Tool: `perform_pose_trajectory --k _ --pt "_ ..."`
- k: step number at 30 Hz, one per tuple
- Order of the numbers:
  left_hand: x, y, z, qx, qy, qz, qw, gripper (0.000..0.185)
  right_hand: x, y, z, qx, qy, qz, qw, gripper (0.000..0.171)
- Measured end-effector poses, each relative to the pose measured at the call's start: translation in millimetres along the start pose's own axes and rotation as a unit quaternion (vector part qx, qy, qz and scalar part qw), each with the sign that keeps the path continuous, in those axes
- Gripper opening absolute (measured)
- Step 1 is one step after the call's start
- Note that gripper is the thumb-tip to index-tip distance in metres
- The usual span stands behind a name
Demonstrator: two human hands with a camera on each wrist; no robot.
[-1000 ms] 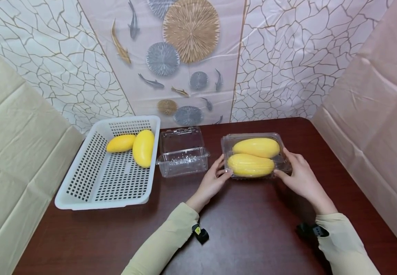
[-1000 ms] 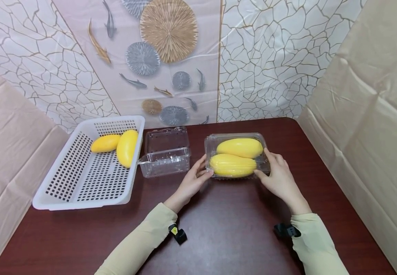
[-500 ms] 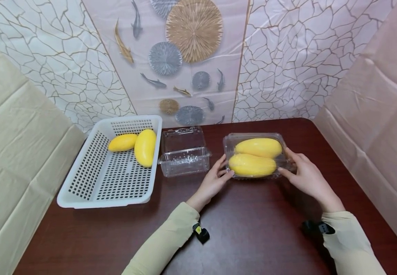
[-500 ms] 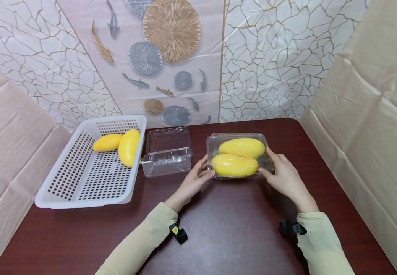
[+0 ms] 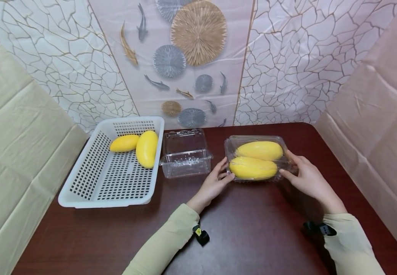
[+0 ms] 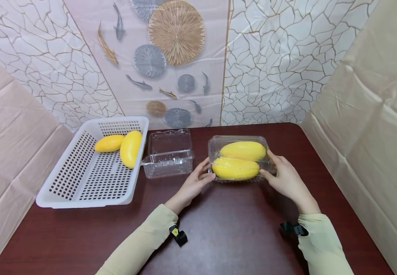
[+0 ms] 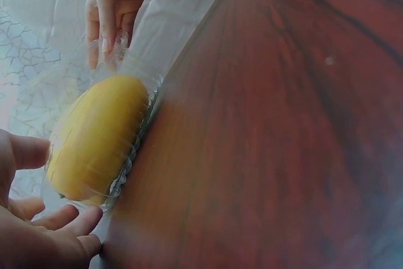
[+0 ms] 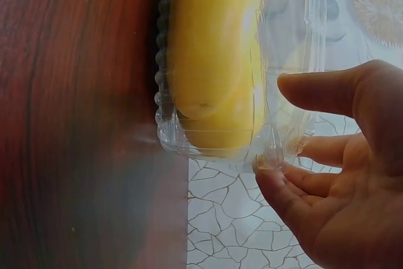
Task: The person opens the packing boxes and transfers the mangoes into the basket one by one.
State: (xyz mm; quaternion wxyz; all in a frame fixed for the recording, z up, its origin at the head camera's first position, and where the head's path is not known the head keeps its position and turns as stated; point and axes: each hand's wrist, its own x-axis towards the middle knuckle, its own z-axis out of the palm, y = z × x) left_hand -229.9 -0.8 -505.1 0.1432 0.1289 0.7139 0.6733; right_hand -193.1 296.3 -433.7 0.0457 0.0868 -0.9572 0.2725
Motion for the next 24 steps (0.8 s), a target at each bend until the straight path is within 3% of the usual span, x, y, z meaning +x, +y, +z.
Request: perform_pose_trajectory --k 12,19,24 --pt "-1.7 0.7 0.5 -0.001 0.001 0.002 1.0 0.07 0.1 3.2 -2.5 -0.002 0.014 -0.035 0.999 0.071" --pt "-1.2 0.6 1.5 -0.004 0.0 0.004 1.0 0.069 -0.3 6.1 -3.1 0.009 0.014 -0.029 0.999 0.069" --pt "-1.4 -1.0 1.7 -0.004 0.001 0.008 1.0 0.069 -3.2 8.4 -1.8 0.0 0.038 -0.043 0.998 0.063"
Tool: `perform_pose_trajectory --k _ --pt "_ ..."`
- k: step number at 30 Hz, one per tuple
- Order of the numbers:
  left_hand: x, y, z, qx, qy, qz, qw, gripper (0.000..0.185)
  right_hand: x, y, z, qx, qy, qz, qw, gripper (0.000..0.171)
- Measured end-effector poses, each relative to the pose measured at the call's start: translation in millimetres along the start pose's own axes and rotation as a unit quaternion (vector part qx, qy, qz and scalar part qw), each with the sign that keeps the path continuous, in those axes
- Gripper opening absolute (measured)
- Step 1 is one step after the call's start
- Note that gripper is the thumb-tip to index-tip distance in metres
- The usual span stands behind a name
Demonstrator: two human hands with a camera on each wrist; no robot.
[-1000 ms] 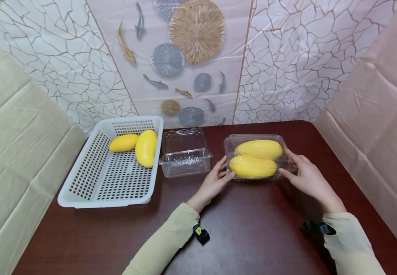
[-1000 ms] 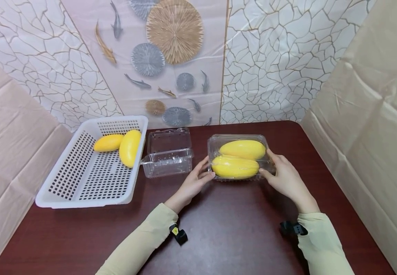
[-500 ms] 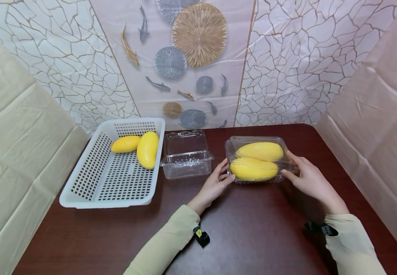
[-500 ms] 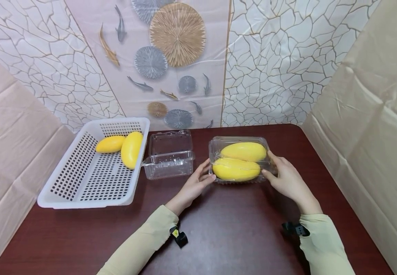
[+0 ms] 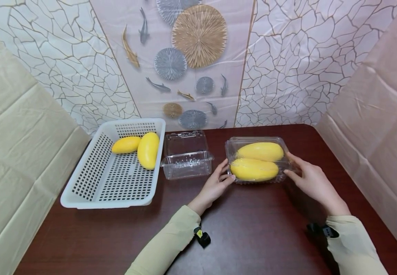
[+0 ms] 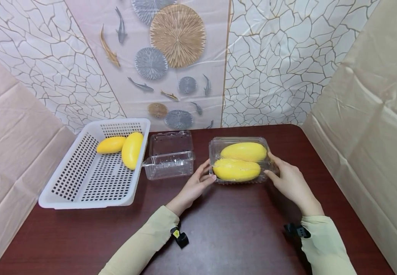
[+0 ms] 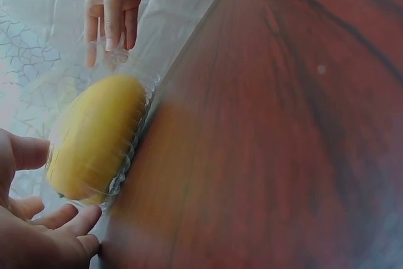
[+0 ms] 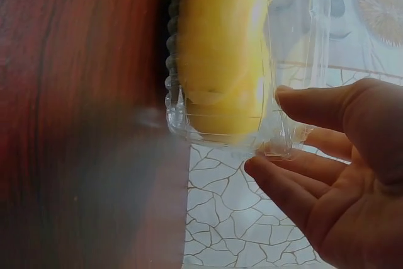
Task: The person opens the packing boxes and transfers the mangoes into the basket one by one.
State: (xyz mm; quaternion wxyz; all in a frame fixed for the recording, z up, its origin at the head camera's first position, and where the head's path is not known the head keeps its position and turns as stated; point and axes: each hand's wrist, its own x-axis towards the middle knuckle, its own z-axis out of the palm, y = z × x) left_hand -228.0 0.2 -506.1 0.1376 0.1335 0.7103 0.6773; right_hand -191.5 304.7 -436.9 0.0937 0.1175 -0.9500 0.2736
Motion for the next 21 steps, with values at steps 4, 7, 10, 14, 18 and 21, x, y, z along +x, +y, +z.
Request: perform_pose_trajectory --k 4,7,10,14,18,21 --pt "-0.2 -0.2 0.3 -0.004 0.0 0.001 1.0 0.069 -2.5 -0.7 0.9 -0.009 0.019 -0.007 1.0 0.059" --pt "-0.4 0.4 0.9 -0.006 0.0 0.002 1.0 0.069 -2.8 -1.2 1.2 -0.017 0.032 -0.017 0.999 0.057" --pt "-0.4 0.9 1.4 -0.006 0.002 0.004 1.0 0.069 -1.9 -1.5 0.9 -0.028 0.034 -0.025 0.999 0.056" --pt "-0.5 0.5 1.7 -0.007 0.001 0.008 0.9999 0.069 -0.3 -3.1 -0.5 -0.044 0.02 -0.022 0.999 0.056" --pt "-0.3 0.0 1.6 -0.006 -0.001 0.009 0.9999 0.069 1.2 -5.2 -2.7 -0.049 0.008 -0.016 0.999 0.056" --pt "-0.2 -0.1 1.1 -0.003 -0.002 0.006 1.0 0.069 2.1 -5.5 -4.4 -0.045 0.002 -0.012 0.999 0.057"
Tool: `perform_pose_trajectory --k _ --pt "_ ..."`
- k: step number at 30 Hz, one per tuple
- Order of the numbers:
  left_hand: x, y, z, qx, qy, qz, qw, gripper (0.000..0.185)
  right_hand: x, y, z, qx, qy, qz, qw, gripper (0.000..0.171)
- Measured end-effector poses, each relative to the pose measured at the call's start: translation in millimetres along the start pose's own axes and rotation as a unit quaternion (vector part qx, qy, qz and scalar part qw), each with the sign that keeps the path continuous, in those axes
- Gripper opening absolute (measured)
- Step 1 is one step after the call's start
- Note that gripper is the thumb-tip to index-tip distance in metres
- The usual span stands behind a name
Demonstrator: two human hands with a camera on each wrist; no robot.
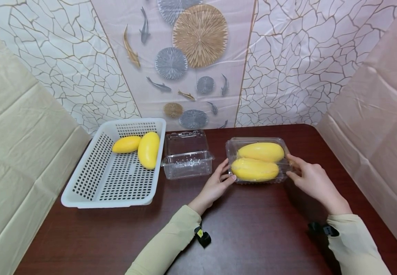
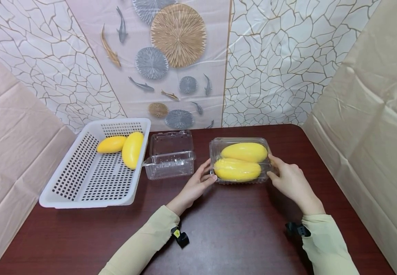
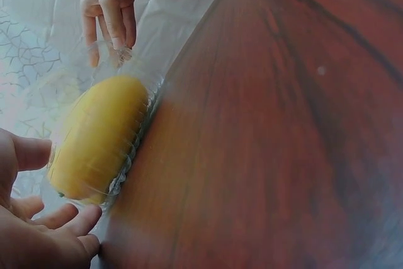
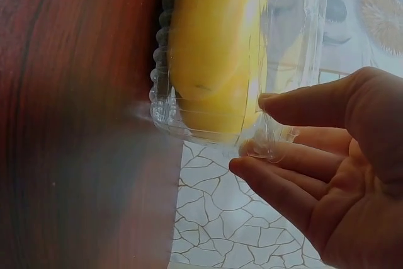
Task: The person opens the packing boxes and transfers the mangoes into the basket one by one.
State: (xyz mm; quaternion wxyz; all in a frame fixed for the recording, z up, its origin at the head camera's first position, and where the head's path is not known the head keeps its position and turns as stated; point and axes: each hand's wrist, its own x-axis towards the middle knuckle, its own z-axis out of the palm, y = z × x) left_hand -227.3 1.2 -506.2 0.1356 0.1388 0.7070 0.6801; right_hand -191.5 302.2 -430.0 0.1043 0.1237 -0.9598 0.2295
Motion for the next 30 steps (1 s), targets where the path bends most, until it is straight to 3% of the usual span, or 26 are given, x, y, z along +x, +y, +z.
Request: perform_pose_trajectory --k 13,22,30 --pt "-0.1 -0.3 -2.4 -0.002 0.0 -0.011 0.9999 0.07 4 5 -10 0.031 -0.039 0.021 0.999 0.058" --pt "-8.2 -0.3 -4.0 0.005 -0.002 -0.007 1.0 0.069 4 0 -15 0.024 -0.026 0.021 0.999 0.057" --pt "-22.7 1.5 -3.2 0.025 0.003 -0.029 0.9993 0.069 6 -6 -30 0.033 -0.007 0.01 0.999 0.058"
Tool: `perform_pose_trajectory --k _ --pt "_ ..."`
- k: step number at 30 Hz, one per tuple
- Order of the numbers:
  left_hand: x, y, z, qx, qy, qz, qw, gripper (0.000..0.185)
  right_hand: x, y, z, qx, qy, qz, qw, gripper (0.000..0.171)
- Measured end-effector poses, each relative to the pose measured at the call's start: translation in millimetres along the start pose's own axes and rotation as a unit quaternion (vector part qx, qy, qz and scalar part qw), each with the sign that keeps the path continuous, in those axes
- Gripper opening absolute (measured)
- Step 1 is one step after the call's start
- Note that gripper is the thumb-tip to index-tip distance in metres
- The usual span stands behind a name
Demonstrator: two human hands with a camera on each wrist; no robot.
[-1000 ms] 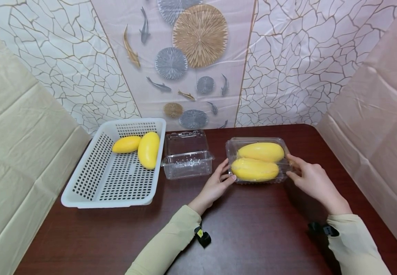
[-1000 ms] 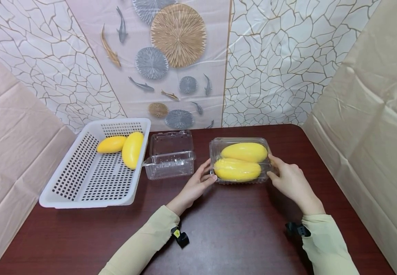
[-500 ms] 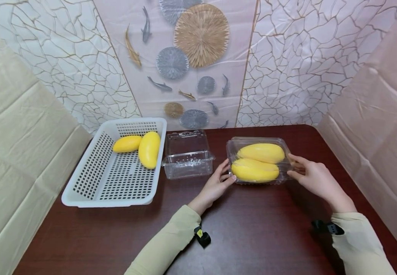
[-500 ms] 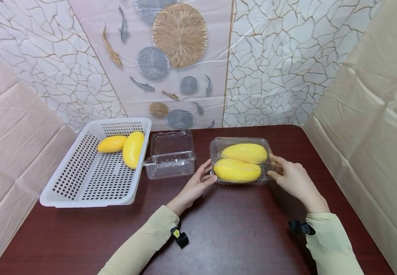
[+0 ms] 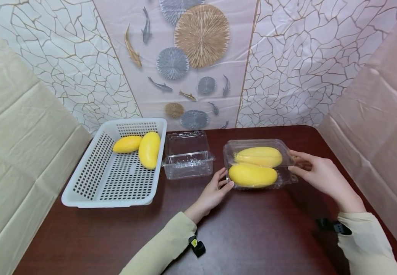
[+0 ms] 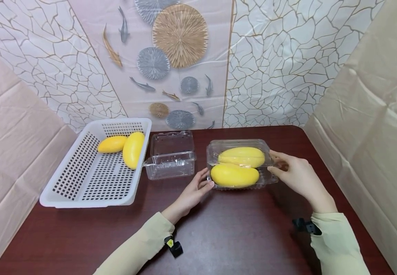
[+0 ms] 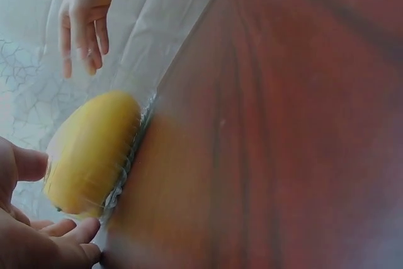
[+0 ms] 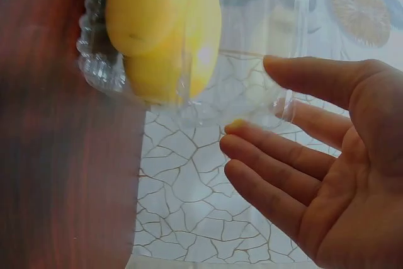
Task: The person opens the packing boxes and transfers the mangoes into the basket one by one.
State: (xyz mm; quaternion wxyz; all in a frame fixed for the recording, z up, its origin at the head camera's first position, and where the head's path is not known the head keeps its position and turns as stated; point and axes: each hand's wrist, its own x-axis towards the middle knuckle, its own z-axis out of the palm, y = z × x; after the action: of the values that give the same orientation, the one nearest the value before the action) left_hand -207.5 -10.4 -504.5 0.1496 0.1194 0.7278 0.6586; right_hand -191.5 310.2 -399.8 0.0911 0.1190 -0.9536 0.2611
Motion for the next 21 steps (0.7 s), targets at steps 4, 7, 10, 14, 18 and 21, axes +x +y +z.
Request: perform_pose_trajectory --k 4,7,10,14,18,21 --pt "-6.7 -1.4 -2.3 -0.002 0.002 -0.007 1.0 0.065 6 0 -4 0.019 0.02 -0.014 1.0 0.057" --pt "-10.7 -1.0 -4.8 -0.005 -0.002 -0.012 0.9999 0.065 14 -1 -7 0.023 0.032 -0.03 0.999 0.056" --pt "-14.1 -0.8 -6.3 -0.006 -0.005 -0.02 0.9998 0.064 21 -3 -11 0.016 0.045 -0.045 0.998 0.053" --pt "-20.8 -1.4 -6.0 -0.009 -0.004 -0.035 0.9993 0.061 30 -6 -13 0.023 0.053 -0.016 0.998 0.05" --pt "-24.2 0.5 -5.7 -0.008 -0.002 -0.044 0.999 0.061 39 -7 -15 0.048 0.05 0.034 0.997 0.052" --pt "-23.7 2.7 -6.3 -0.009 -0.002 -0.048 0.9988 0.061 50 -7 -17 0.065 0.051 0.054 0.995 0.055"
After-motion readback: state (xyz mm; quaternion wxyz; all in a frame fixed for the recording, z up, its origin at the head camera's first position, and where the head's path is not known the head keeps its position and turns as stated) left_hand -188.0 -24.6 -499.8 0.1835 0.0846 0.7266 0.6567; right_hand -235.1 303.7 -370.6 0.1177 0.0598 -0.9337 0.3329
